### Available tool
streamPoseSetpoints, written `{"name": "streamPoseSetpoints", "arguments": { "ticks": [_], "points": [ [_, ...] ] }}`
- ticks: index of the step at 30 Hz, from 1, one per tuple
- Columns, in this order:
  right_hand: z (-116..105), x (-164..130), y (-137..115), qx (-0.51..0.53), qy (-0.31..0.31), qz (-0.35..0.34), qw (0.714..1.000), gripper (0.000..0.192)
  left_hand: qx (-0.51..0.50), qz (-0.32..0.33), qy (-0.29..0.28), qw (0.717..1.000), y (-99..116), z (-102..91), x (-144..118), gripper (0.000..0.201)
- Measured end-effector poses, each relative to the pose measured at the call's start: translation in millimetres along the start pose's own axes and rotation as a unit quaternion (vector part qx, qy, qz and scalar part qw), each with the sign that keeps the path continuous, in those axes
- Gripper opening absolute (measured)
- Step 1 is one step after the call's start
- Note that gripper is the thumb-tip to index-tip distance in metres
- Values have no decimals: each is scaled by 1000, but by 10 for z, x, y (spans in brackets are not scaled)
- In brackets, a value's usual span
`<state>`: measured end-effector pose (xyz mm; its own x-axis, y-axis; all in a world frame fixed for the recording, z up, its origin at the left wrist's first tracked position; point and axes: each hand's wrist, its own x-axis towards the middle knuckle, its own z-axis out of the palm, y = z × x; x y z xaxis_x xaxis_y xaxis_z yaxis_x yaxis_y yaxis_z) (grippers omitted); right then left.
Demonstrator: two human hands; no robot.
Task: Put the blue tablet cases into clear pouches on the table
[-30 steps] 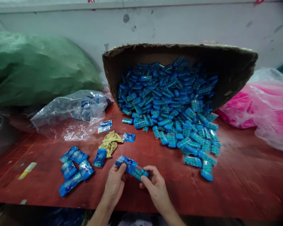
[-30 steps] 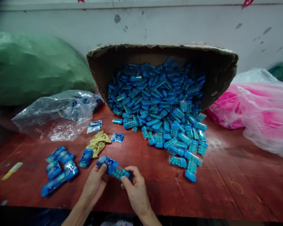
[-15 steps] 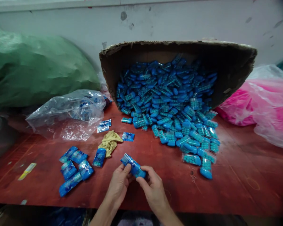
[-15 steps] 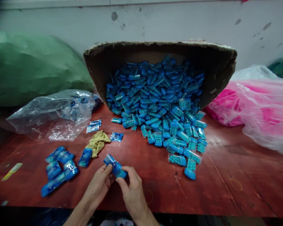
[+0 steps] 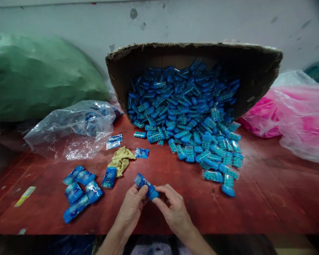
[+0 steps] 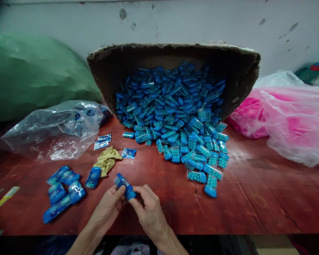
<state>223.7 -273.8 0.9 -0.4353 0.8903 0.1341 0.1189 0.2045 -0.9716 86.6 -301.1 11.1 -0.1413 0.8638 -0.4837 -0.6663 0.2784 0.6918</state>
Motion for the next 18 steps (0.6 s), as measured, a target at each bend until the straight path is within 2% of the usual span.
{"name": "streamPoseSetpoints", "arguments": {
  "ticks": [2,4,6,8,10,12,15,18],
  "points": [
    [-42,14,-20,16,-13,-15,1000,24,2,-36,-41,999,23,-41,0,7],
    [-79,40,-2,54,-29,-10,998,45,-2,-75,-89,993,39,-81,8,12],
    [-102,65,30,101,-60,3,993,64,-13,-99,-120,988,38,-106,22,19],
    [-116,78,51,151,-104,15,983,72,-24,-115,-147,982,21,-110,34,25],
    [-129,80,49,188,-144,22,971,71,-30,-123,-166,978,0,-97,34,25],
    [-148,78,33,201,-159,19,966,66,-31,-131,-171,976,-24,-76,19,23],
    [-176,78,15,174,-141,4,975,56,-44,-134,-165,976,-80,-45,-18,23],
    [-174,71,33,130,-121,5,984,46,-84,-113,-133,981,-179,-14,-53,18]
  ]
}}
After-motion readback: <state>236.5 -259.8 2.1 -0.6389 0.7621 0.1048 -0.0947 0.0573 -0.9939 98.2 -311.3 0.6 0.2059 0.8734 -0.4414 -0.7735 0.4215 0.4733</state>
